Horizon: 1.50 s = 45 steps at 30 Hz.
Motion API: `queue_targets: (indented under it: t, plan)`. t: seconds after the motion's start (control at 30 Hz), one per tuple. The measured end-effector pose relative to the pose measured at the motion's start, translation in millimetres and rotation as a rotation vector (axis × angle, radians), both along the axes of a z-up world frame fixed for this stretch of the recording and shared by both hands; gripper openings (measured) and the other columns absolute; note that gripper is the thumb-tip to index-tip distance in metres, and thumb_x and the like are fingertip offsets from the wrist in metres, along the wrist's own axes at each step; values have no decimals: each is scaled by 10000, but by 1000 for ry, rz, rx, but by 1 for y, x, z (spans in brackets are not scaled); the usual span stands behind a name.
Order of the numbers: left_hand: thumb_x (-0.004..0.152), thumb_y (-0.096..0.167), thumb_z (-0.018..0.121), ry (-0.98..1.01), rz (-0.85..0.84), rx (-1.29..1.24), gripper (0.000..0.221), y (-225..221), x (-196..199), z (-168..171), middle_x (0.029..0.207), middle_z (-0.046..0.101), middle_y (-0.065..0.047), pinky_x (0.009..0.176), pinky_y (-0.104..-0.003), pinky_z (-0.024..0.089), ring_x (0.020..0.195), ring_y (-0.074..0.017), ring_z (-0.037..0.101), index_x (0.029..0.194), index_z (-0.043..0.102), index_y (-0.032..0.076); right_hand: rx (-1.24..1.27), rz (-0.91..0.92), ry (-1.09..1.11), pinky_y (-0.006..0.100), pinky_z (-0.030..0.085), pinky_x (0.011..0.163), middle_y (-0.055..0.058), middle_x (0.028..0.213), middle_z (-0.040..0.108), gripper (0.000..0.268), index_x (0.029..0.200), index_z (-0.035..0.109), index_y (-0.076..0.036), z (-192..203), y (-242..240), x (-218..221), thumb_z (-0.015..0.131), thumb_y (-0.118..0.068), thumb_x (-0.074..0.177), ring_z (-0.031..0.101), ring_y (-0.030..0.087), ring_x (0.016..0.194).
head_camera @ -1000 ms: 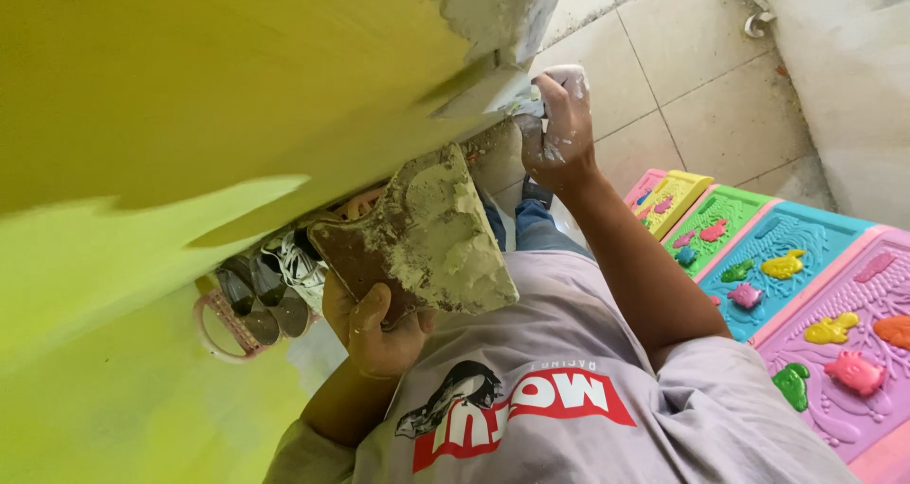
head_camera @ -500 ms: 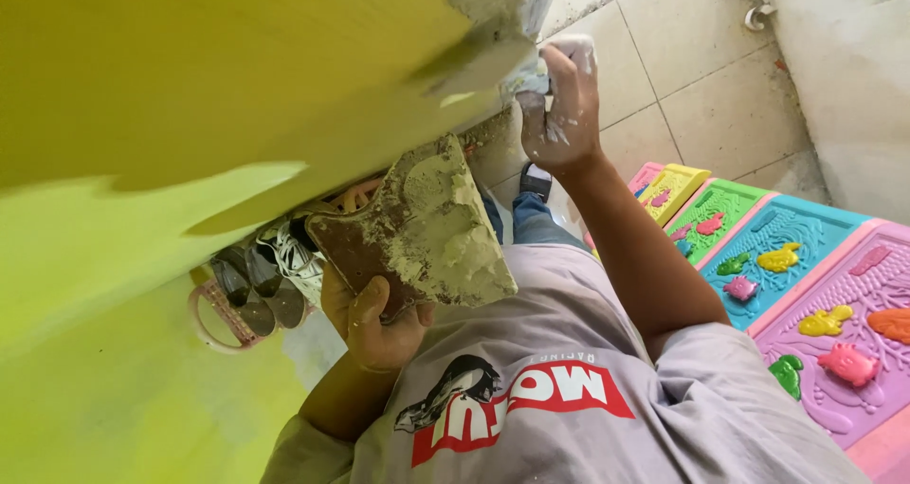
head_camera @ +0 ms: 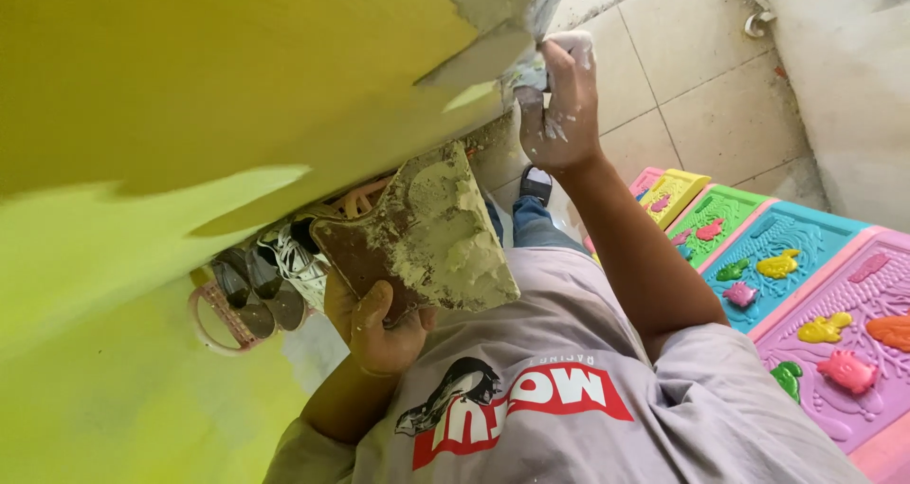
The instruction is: The person uses a small putty knife to scoop filler from a larger spreader and applies it to a wall corner. They repeatedly transfer the material between the tools and smooth it onto the surface.
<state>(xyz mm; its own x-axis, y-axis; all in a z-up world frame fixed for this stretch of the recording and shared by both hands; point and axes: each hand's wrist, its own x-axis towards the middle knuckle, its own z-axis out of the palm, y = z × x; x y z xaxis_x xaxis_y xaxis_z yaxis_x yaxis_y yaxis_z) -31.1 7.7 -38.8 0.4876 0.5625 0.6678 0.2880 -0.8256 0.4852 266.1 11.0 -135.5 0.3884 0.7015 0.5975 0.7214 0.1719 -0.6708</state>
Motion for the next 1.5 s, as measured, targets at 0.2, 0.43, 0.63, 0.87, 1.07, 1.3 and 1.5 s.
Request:
queue_targets:
  t: [0.2, 0.43, 0.63, 0.87, 1.07, 1.3, 1.5]
  plan:
    - [976, 138, 582, -316, -88, -655, 239, -7, 1, -12, 1272, 558, -292, 504, -308, 637, 774, -276, 711, 1212, 552, 118, -20, 9, 77, 464, 475, 879, 251, 1160, 518, 359, 1326, 481, 62, -2, -11, -10, 515, -259, 1168, 523, 350, 1000]
    - [875, 265, 652, -623, 53, -1468, 510, -6, 20, 39, 884, 649, -132, 450, -310, 465, 558, -195, 584, 1304, 548, 10, -9, 3, 22, 453, 471, 863, 238, 1151, 538, 347, 1349, 491, 63, 1, 1, -1, 567, -190, 1125, 533, 370, 1005]
    - [840, 247, 656, -698, 47, -1503, 604, -6, 18, 45, 1013, 632, -145, 473, -323, 501, 643, -216, 620, 1385, 491, 43, 0, 7, 71, 464, 478, 883, 247, 1144, 539, 298, 1332, 485, 51, -4, -18, -13, 548, -147, 1119, 544, 368, 1000]
    - [878, 224, 621, -594, 63, -1440, 598, -2, 15, 30, 1162, 629, -163, 651, -307, 577, 882, -194, 669, 1421, 506, 3, 118, 77, 220, 384, 497, 760, 187, 1056, 587, 277, 1270, 472, 46, -1, -41, -22, 426, -187, 1130, 589, 266, 892]
    - [921, 227, 594, -656, -22, -1519, 454, -7, 31, 45, 933, 659, -126, 502, -292, 490, 615, -180, 606, 1309, 547, -3, 100, 378, 774, 250, 435, 523, 104, 834, 626, 384, 1065, 558, 49, -30, -70, -44, 570, -334, 1035, 542, 136, 598]
    - [972, 207, 578, -713, -173, -1519, 372, -12, 47, 54, 897, 657, -146, 482, -332, 431, 562, -223, 563, 1274, 522, -2, 128, 491, 336, 374, 546, 677, 219, 864, 657, 364, 950, 619, 110, 4, -78, -35, 622, -248, 884, 673, 328, 728]
    - [960, 190, 583, -833, -198, -1519, 433, -15, 54, 63, 893, 664, -172, 402, -324, 391, 482, -185, 534, 1330, 516, -24, 99, 487, 303, 397, 574, 690, 228, 850, 660, 345, 957, 631, 114, 10, -80, -28, 606, -227, 908, 691, 346, 734]
